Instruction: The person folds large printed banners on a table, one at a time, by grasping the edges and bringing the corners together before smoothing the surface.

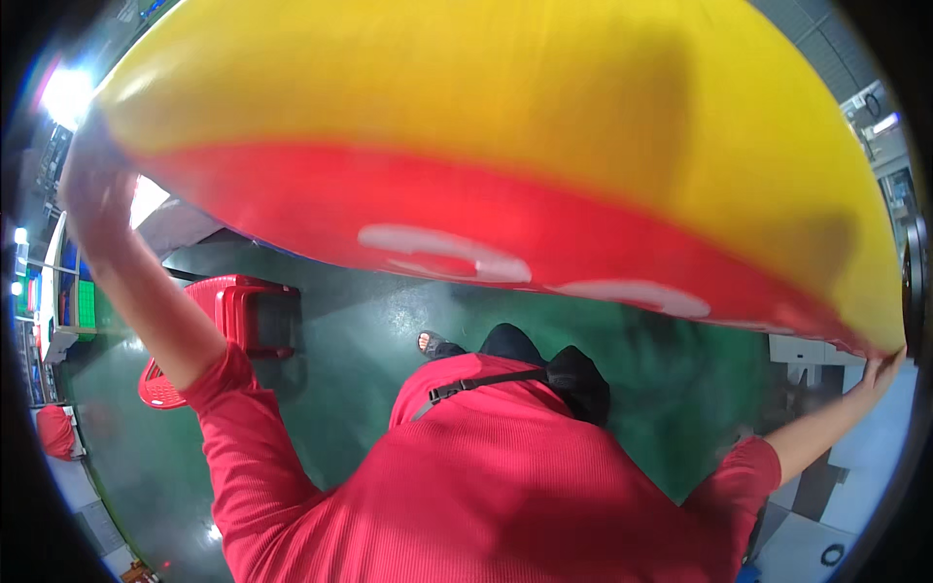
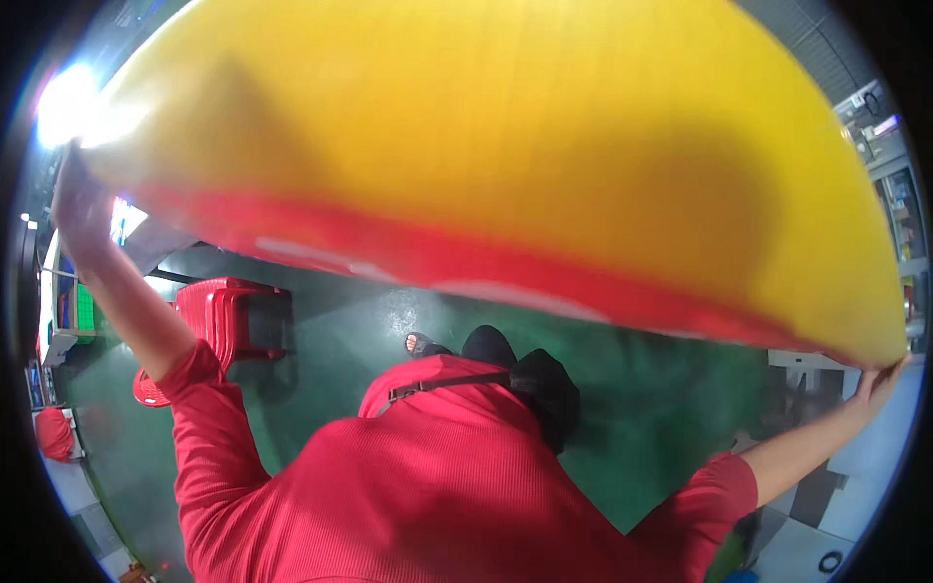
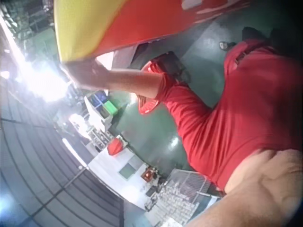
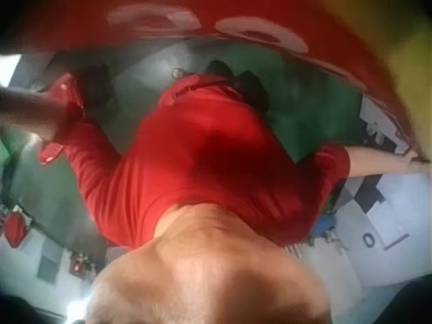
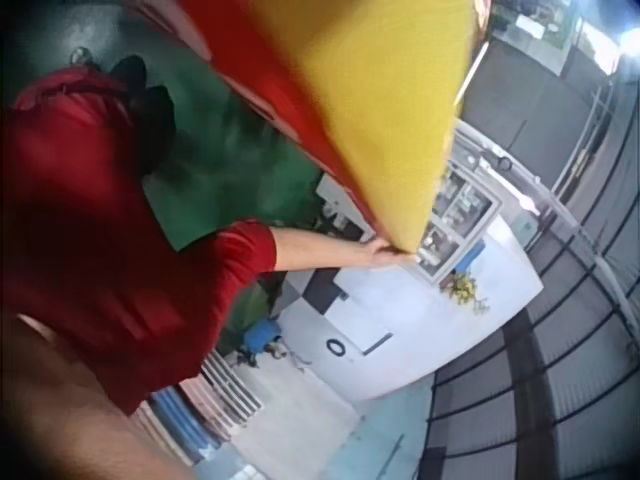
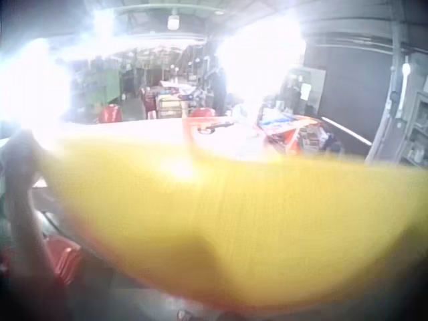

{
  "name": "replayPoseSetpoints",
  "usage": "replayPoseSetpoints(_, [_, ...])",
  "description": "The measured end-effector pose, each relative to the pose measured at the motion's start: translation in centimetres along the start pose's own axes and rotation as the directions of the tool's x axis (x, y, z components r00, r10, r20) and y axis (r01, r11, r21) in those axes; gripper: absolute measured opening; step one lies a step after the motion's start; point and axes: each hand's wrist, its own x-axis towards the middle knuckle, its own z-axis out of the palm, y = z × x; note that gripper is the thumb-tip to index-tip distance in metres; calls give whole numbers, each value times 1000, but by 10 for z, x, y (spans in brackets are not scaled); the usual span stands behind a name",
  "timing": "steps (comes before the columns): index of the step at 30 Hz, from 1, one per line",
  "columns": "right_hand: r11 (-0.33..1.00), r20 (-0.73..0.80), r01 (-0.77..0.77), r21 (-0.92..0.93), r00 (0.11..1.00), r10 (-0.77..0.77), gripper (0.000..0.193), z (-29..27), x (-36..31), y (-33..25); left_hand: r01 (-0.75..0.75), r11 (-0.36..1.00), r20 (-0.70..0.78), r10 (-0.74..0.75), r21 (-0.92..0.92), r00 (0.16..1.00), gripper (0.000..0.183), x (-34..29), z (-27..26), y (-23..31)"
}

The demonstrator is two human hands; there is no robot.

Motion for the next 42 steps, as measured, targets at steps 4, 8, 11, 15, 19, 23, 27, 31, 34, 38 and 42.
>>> replayPoseSetpoints(4, [964, 288, -45, -262, 950, 123, 61, -116, -112, -132, 530, 22, 425, -571, -847, 703, 46, -199, -88, 98])
replayPoseSetpoints(8, [925, 496, 228, -302, 867, -51, 66, -171, -338, -229, 658, 121, 361, -756, -743, 547, 50, -434, -269, 192])
replayPoseSetpoints(11, [766, 653, 541, -348, 726, -216, 68, -213, -504, -288, 669, -45, 415, -815, -742, 405, 52, -640, -354, 218])
replayPoseSetpoints(15, [644, 755, 715, -271, 573, -320, 49, -250, -604, -344, 615, -308, 514, -837, -726, 187, 50, -838, -406, 265])
replayPoseSetpoints(19, [698, 696, 690, -193, 597, -398, 45, -204, -612, -368, 540, -333, 492, -852, -773, 178, 47, -800, -415, 213])
replayPoseSetpoints(23, [737, 664, 664, -130, 610, -432, 38, -173, -554, -356, 659, -279, 475, -870, -699, 135, 51, -712, -346, 220])
replayPoseSetpoints(27, [531, 556, 829, -178, 530, -641, 38, -155, -497, -364, 713, 80, 369, -813, -696, 451, 53, -431, -292, 228])
replayPoseSetpoints(31, [366, 668, 916, -164, 376, -642, 25, -93, -493, -349, 341, 562, 261, -221, -753, 940, 52, -156, -304, 463])
replayPoseSetpoints(34, [370, 852, 918, -144, 305, -426, 17, -72, -506, -319, 175, 483, 290, 173, -858, 941, 34, -123, -241, 625])
replayPoseSetpoints(38, [919, 910, 145, -367, 260, 323, 51, -108, -472, -243, 546, 289, 571, 2, -786, 821, 23, -183, -230, 604])
replayPoseSetpoints(42, [262, 602, 745, -614, 227, 766, 50, -259, -413, -260, 530, 108, 513, -150, -841, 845, 17, -176, -231, 558])
